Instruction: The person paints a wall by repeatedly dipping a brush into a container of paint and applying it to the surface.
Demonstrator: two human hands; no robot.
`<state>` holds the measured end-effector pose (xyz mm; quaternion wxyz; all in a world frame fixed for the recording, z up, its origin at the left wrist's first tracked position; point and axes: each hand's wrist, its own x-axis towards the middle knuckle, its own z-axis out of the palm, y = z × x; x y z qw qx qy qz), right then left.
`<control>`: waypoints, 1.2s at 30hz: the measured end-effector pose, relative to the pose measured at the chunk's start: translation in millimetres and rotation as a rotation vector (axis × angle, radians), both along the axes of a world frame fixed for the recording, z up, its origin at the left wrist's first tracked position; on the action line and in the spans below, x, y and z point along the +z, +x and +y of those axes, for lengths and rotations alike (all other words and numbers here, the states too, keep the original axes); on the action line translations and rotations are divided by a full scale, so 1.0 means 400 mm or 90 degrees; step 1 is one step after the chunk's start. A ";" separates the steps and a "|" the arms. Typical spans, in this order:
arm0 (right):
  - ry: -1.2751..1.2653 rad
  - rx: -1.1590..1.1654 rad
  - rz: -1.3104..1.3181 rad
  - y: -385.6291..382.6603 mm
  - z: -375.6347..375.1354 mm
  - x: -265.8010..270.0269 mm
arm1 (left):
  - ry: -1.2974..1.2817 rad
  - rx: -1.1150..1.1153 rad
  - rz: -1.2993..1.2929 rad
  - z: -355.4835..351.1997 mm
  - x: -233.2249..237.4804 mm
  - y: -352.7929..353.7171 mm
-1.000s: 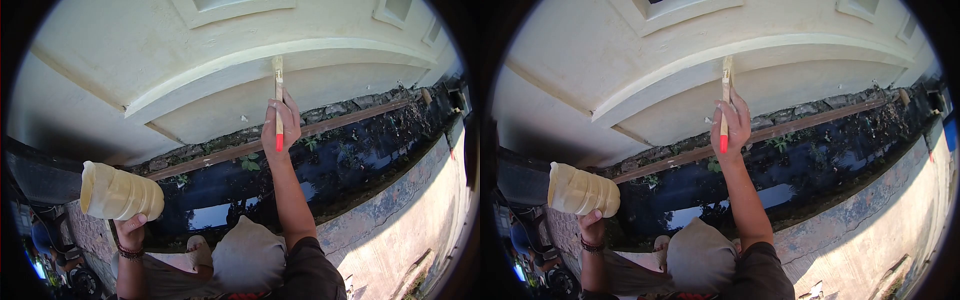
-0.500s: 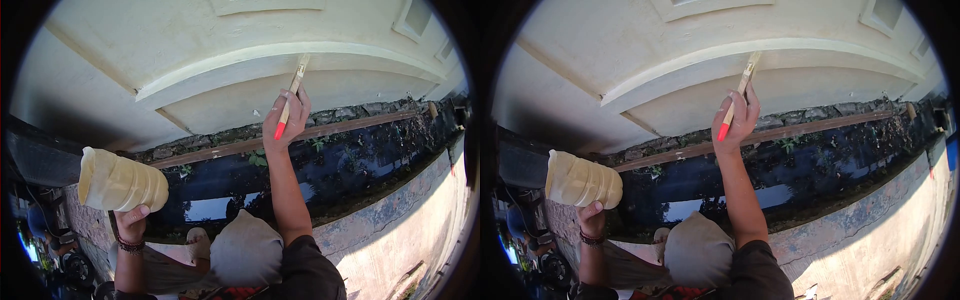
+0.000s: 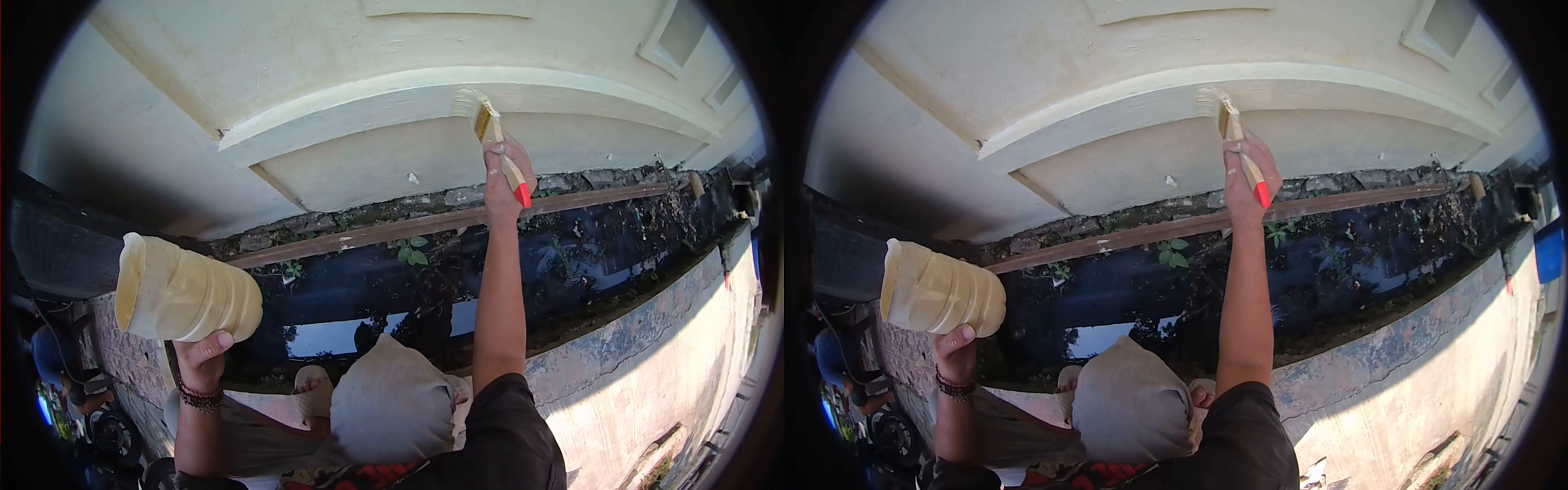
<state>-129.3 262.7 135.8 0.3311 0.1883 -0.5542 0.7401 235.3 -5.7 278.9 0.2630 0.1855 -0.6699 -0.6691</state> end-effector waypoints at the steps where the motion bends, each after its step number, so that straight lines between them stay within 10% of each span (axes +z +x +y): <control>1: 0.045 -0.143 0.066 -0.021 0.050 0.001 | 0.001 0.002 0.002 -0.009 0.000 0.007; 5: 0.116 -0.461 0.154 -0.020 -0.011 0.010 | 0.032 0.012 -0.013 -0.025 0.003 0.019; 11: 0.330 -0.188 0.159 0.198 -0.405 0.023 | 0.019 0.016 0.047 -0.004 0.012 -0.016; 16: 0.225 0.255 0.216 0.226 -0.361 0.086 | 0.023 0.001 -0.009 0.003 0.014 -0.011; 18: 0.085 0.195 0.009 0.131 -0.276 0.080 | 0.036 0.012 -0.015 -0.001 0.021 0.009; 25: 0.085 -0.410 0.171 0.134 -0.257 0.091 | 0.058 0.044 -0.005 -0.034 0.049 0.075; 28: 0.418 -0.339 0.108 0.181 -0.410 0.054 | 0.098 0.047 0.014 -0.045 0.054 0.093; 32: 0.402 -0.133 0.171 0.309 -0.537 0.063 | 0.098 0.061 0.024 -0.067 0.050 0.091; 34: 0.312 0.325 0.233 0.331 -0.529 0.076 | 0.087 0.044 0.008 -0.079 0.051 0.086; 36: 0.271 0.216 0.237 0.271 -0.449 0.093 | 0.082 0.029 0.000 -0.083 0.055 0.088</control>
